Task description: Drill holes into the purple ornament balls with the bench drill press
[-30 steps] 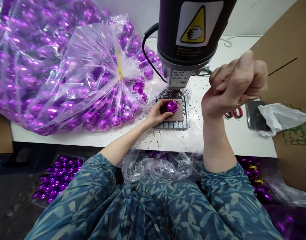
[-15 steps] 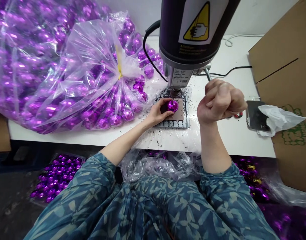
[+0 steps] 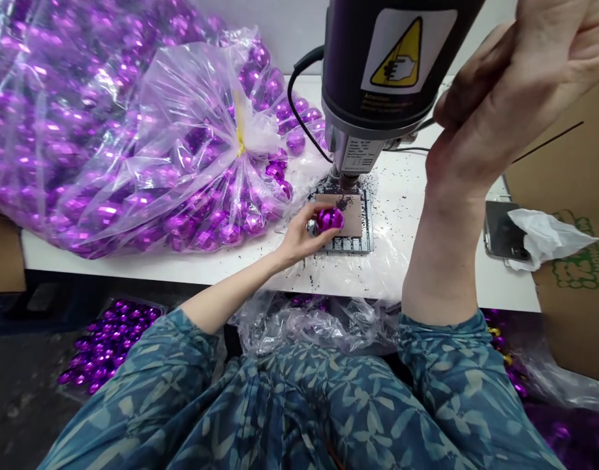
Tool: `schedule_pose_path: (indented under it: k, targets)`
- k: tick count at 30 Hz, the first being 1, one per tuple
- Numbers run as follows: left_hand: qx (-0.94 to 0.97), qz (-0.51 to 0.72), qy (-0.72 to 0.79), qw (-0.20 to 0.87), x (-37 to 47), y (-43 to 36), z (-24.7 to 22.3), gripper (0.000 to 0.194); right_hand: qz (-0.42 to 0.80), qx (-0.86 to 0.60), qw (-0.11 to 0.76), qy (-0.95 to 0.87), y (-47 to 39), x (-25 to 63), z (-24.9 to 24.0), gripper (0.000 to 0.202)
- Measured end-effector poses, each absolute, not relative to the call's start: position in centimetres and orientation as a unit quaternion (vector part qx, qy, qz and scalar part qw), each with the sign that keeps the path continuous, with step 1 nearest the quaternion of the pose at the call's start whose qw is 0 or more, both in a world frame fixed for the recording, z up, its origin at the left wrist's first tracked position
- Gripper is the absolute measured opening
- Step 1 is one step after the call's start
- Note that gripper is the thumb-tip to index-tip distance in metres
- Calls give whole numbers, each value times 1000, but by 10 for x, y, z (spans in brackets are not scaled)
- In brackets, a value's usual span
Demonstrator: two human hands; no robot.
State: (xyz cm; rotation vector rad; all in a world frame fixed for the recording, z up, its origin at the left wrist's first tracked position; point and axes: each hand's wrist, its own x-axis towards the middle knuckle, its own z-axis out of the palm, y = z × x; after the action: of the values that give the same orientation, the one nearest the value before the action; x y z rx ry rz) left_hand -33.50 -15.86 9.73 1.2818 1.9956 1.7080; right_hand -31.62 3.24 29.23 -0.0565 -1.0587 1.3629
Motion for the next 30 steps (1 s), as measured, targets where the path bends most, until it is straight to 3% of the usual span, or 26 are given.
schedule_pose_path:
  k: [3,5,8,10,15,18,21,24,27,30]
  targets:
    - [569,527,612,154,-302,-204,96,31,594,-17,643,-483,35,-316,289,43]
    - [647,440,598,175,-281,-235,87,35,589,-7,648,-482,37,-315,287,41]
    - [702,290,640,116,-261,-272,70,44,571,8,639,-514,38,-310,285,24]
    - [710,239,656,89,-255,-287,62,45,558,20,630,-540,38,-307,285,41]
    - [718,266,642,-21,-278,-282,63,24,564,14,639,-523,35,-303,287,52]
    - [649,338,672,-112,-331,-249,78,28,560,5,632,-535,32,-301,289,52]
    - [521,324,785,-82,-398,-208,106,36,561,2,632,-534,30,-300,290,51]
    - [402,191,895,-4,-445,-173,133,29,563,8,632,-533,30,-300,290,52]
    - [351,58,933,54,-459,-155,142,26,561,9,631,-536,29,-299,289,54]
    - [354,49,931,81,-457,-154,137,40,558,3,636,-533,30,-299,288,56]
